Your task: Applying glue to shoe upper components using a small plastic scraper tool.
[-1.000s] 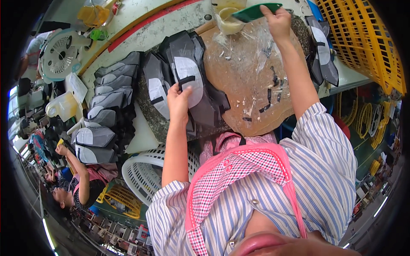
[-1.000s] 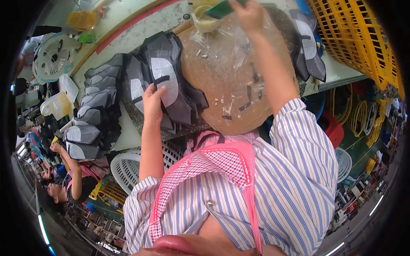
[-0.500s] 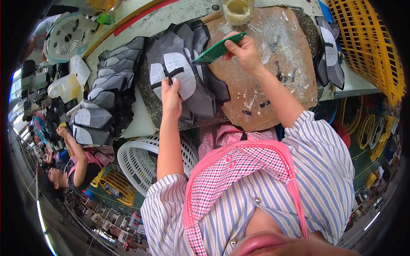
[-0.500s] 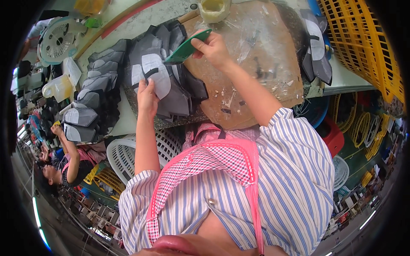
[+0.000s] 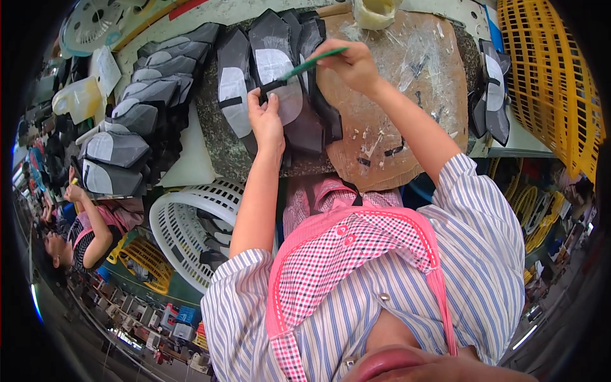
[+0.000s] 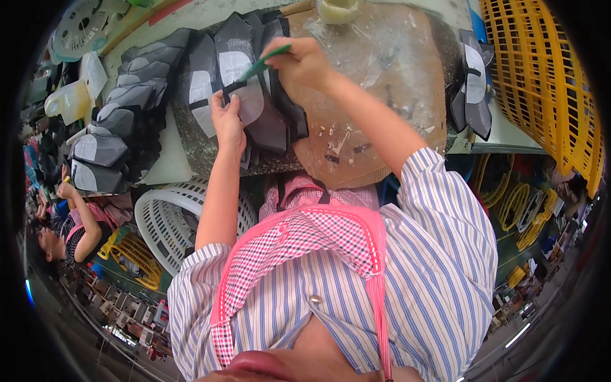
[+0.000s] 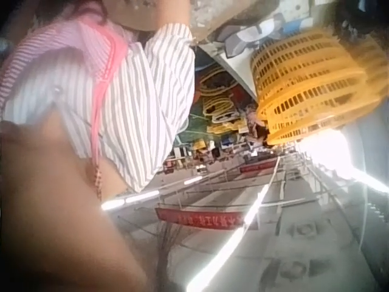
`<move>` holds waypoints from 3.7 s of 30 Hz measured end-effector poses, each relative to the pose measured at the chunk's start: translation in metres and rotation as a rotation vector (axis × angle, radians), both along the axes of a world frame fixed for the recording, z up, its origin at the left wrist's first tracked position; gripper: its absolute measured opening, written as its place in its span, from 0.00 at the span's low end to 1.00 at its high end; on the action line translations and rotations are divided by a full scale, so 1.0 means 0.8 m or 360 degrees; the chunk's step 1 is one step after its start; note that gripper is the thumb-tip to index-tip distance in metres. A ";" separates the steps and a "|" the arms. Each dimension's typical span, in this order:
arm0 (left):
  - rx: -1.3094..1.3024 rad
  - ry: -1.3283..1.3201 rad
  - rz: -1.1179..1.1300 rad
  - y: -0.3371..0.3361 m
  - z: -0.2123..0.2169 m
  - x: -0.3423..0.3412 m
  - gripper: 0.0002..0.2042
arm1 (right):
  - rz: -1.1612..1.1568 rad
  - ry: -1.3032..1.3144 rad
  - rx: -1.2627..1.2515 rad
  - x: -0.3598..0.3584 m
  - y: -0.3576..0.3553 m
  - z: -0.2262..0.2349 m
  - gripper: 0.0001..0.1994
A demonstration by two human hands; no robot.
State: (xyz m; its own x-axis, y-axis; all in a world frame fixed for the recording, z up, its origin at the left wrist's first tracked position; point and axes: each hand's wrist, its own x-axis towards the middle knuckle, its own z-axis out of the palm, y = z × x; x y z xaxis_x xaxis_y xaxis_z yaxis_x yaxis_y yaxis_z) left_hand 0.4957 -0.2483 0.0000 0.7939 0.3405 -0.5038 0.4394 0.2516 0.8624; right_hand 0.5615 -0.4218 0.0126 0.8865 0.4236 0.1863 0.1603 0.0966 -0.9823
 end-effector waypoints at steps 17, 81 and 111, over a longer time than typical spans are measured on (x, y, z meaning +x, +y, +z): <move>-0.0269 -0.0120 0.0006 0.002 0.007 -0.008 0.14 | 0.0119 -0.0060 -0.0649 -0.069 -0.043 0.017 0.04; 0.1516 -0.0880 0.1002 0.376 0.137 -0.035 0.23 | -0.1031 0.0363 0.0022 0.057 -0.123 0.001 0.11; 0.1071 0.0128 -0.0617 0.003 0.005 -0.017 0.27 | -0.0453 -0.0253 -0.0451 0.055 0.028 0.012 0.07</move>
State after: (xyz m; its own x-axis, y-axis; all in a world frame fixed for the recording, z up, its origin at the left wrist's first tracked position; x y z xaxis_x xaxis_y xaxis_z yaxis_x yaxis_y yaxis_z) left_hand 0.4821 -0.2461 0.0044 0.8884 0.2991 -0.3483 0.4567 -0.4989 0.7366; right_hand 0.6058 -0.3993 0.0225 0.9450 0.2204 0.2417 0.2932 -0.2435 -0.9245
